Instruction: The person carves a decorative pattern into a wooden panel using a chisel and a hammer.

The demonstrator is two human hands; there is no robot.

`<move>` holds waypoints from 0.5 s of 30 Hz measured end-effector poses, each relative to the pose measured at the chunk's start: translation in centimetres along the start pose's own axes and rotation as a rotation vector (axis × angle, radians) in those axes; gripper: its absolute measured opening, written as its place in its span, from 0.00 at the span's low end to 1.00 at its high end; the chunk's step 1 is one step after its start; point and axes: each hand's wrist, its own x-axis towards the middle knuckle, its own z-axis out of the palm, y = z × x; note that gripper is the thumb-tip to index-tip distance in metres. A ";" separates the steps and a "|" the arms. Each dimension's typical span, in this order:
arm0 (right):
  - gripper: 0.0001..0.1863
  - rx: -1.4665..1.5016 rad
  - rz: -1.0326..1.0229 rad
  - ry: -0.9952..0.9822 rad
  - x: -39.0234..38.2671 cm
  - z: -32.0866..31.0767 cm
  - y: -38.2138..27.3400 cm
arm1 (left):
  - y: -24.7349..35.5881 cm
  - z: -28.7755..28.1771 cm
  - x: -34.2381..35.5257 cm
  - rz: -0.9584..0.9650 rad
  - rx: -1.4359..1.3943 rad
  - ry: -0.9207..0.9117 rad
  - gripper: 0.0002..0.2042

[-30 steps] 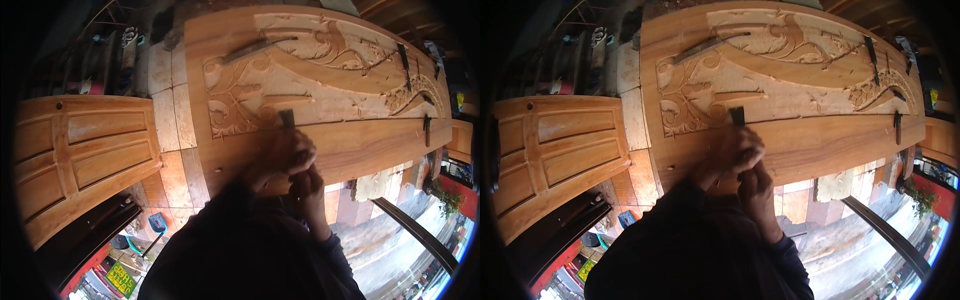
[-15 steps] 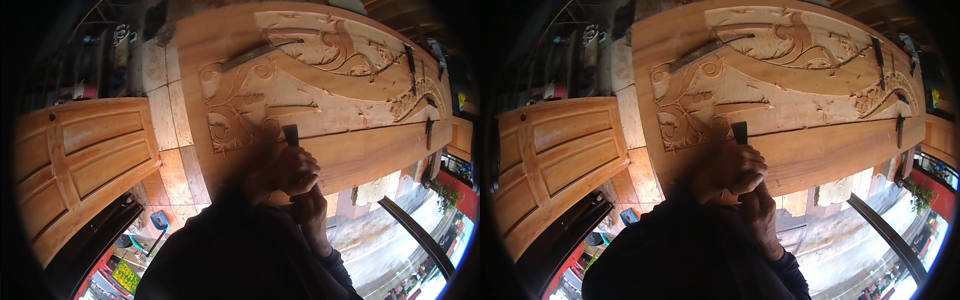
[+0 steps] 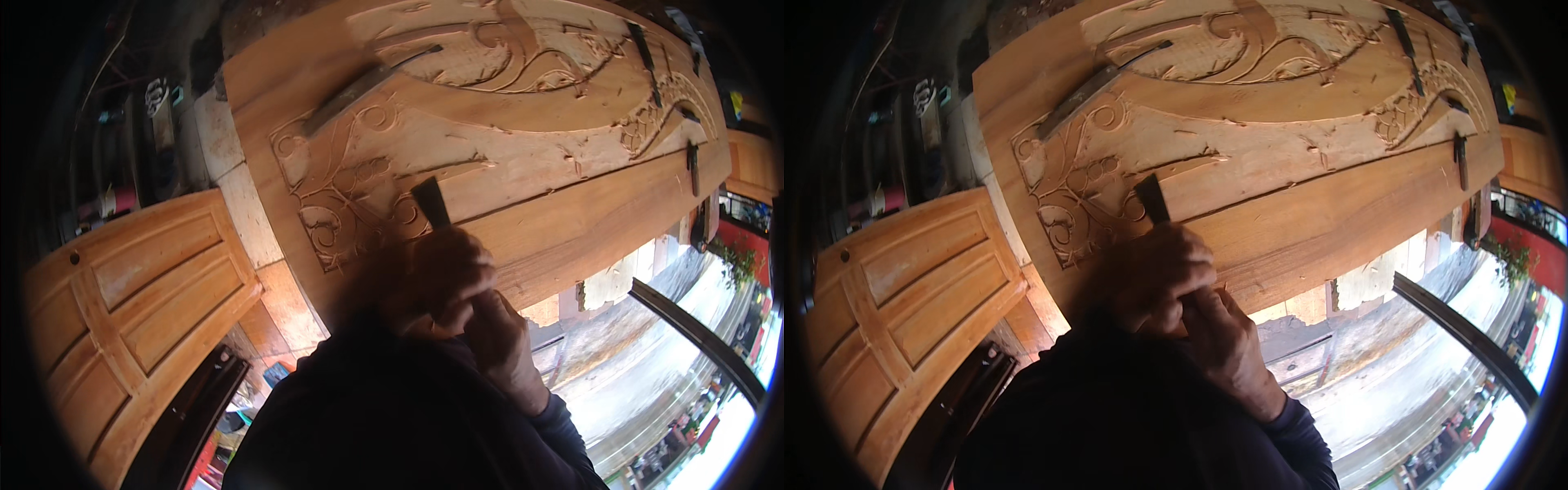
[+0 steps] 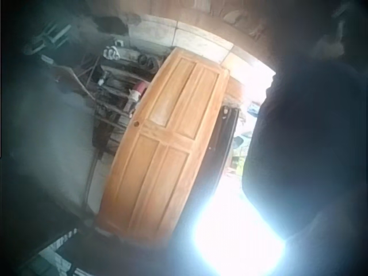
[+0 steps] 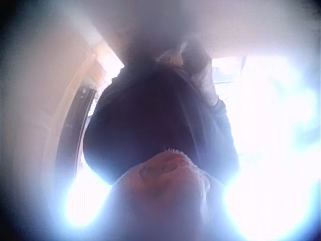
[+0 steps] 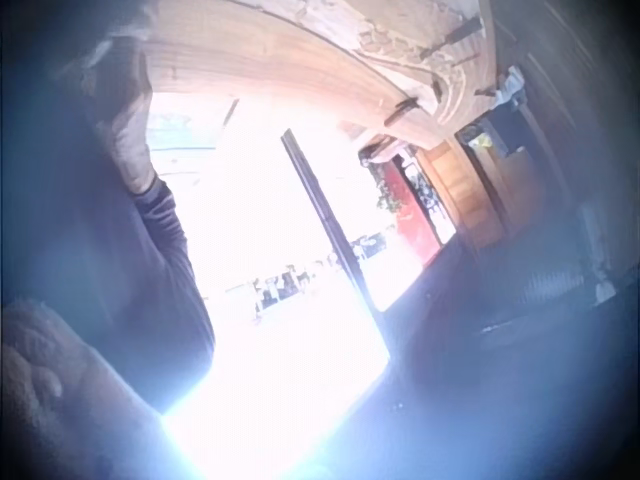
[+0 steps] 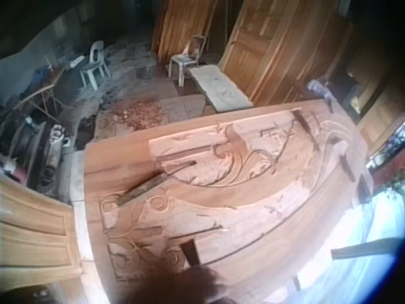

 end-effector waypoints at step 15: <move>0.23 -0.019 0.112 0.136 -3.6 0.5 3.9 | 0.2 2.4 1.5 -0.323 -0.054 -0.458 0.11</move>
